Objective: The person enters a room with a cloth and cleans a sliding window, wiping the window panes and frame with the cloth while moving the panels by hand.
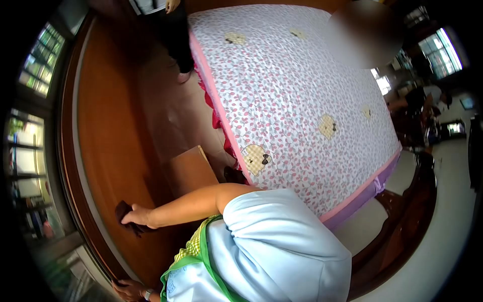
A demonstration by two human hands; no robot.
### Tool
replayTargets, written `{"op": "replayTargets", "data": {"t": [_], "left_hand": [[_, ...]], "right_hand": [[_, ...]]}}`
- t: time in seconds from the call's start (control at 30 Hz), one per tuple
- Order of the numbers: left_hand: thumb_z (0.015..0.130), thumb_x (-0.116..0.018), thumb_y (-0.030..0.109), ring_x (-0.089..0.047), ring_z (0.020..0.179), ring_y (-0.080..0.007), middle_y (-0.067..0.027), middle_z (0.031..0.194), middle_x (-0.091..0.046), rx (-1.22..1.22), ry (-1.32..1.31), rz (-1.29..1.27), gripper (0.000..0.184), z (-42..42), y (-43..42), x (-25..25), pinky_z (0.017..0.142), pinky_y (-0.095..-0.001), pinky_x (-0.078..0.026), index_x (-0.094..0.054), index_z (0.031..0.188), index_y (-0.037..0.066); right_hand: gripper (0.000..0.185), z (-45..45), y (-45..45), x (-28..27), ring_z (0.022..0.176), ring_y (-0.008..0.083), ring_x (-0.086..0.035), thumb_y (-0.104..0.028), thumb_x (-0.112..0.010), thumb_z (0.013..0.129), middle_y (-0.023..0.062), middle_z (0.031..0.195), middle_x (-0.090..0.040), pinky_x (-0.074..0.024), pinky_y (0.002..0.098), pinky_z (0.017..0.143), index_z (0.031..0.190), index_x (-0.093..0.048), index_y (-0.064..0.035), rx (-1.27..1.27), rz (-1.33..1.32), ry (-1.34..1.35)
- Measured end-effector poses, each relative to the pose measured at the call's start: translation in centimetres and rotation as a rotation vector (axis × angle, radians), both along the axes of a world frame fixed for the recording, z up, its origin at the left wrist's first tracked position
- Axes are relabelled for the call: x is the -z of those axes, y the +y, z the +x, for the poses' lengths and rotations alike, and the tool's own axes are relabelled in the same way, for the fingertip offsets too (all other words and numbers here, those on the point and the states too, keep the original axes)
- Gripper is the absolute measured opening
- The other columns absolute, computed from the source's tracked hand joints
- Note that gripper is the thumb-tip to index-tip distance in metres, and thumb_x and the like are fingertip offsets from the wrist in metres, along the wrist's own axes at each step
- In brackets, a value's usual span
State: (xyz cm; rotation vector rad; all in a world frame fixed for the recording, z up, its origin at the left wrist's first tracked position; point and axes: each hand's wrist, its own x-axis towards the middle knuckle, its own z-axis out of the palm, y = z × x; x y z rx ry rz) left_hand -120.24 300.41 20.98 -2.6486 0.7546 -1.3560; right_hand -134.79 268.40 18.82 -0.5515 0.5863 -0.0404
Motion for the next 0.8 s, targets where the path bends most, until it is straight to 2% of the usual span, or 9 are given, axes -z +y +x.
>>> {"op": "replayTargets", "data": {"t": [0.2,0.43,0.5,0.57,0.63,0.67,0.7,0.77,0.8], "left_hand": [[0.089,-0.055,0.019,-0.059,0.104,-0.0292,-0.0092,0.112,-0.062,0.132,-0.016,-0.018,0.026,-1.4,-2.7,-1.3,0.083,-0.0398,-0.049,-0.062,0.113,0.013],[0.089,-0.055,0.019,-0.055,0.11,-0.0305,-0.0116,0.119,-0.058,0.584,0.029,0.004,0.03,1.4,-7.3,0.0,0.084,-0.0386,-0.049,-0.06,0.117,0.011],[0.088,-0.055,0.018,-0.054,0.112,-0.0308,-0.0123,0.12,-0.057,0.786,0.04,0.038,0.031,1.4,-9.2,1.0,0.085,-0.0383,-0.048,-0.059,0.118,0.011],[0.088,-0.055,0.018,-0.053,0.113,-0.031,-0.0127,0.121,-0.056,0.88,0.061,0.033,0.031,0.8,-10.8,2.8,0.085,-0.0381,-0.048,-0.059,0.119,0.011],[0.086,-0.057,0.018,-0.047,0.119,-0.0308,-0.0151,0.129,-0.05,0.943,0.712,-0.125,0.035,-0.2,-11.9,4.5,0.091,-0.0398,-0.045,-0.057,0.12,0.008],[0.084,-0.058,0.017,-0.045,0.121,-0.0319,-0.0164,0.132,-0.045,0.899,1.145,-0.493,0.038,-1.0,-13.2,5.0,0.096,-0.0424,-0.041,-0.057,0.121,0.008],[0.084,-0.058,0.017,-0.045,0.121,-0.0319,-0.0164,0.132,-0.045,0.923,1.143,-0.483,0.038,-1.5,-13.8,5.2,0.096,-0.0424,-0.041,-0.057,0.121,0.008],[0.084,-0.057,0.016,-0.04,0.125,-0.0337,-0.0173,0.136,-0.041,1.048,0.586,0.047,0.039,-2.1,-14.4,5.5,0.099,-0.0456,-0.038,-0.055,0.122,0.008],[0.084,-0.057,0.016,-0.04,0.125,-0.0337,-0.0173,0.136,-0.041,1.064,0.576,0.07,0.039,-1.6,-14.9,5.3,0.099,-0.0456,-0.038,-0.055,0.122,0.008]], "right_hand": [[0.046,-2.1,-0.3,1.4,0.074,0.022,-0.058,-0.02,-0.067,0.072,0.0149,0.089,-0.059,-0.049,0.0368,0.063,0.106,-0.047,0.0029,0.21,-0.071,0.047],[0.031,-5.9,0.9,0.3,0.066,0.0219,-0.059,-0.019,-0.066,0.072,0.0111,0.071,-0.059,-0.0466,0.0362,0.054,0.094,-0.058,0.0018,0.423,-0.022,0.015],[0.033,-6.4,2.1,0.4,0.067,0.022,-0.059,-0.019,-0.066,0.071,0.011,0.069,-0.06,-0.0466,0.0355,0.057,0.094,-0.059,0.003,0.462,-0.124,0.092],[0.043,-8.6,3.0,-1.6,0.082,0.0231,-0.059,-0.021,-0.07,0.069,0.0148,0.088,-0.062,-0.0462,0.0353,0.073,0.101,-0.056,0.0043,0.524,-0.131,0.065],[0.048,-10.4,3.2,-2.5,0.09,0.0232,-0.057,-0.022,-0.07,0.069,0.0163,0.096,-0.061,-0.0455,0.0356,0.077,0.105,-0.053,0.0046,0.494,-0.163,0.111],[0.048,-10.8,3.3,-2.6,0.09,0.0232,-0.057,-0.022,-0.07,0.069,0.0163,0.096,-0.061,-0.0455,0.0356,0.077,0.105,-0.053,0.0046,0.511,-0.173,0.105],[0.046,-11.0,3.3,-2.5,0.086,0.0236,-0.058,-0.022,-0.07,0.069,0.0162,0.093,-0.061,-0.0461,0.0359,0.074,0.102,-0.055,0.0053,0.553,-0.171,0.11],[0.043,-11.5,3.4,-2.1,0.082,0.024,-0.06,-0.022,-0.07,0.069,0.016,0.089,-0.062,-0.0468,0.0361,0.072,0.099,-0.057,0.0061,0.617,-0.163,0.101],[0.04,-11.4,2.9,-1.6,0.077,0.0244,-0.06,-0.022,-0.07,0.069,0.0157,0.085,-0.063,-0.0472,0.0365,0.069,0.094,-0.058,0.0066,0.635,-0.151,0.086]]}}
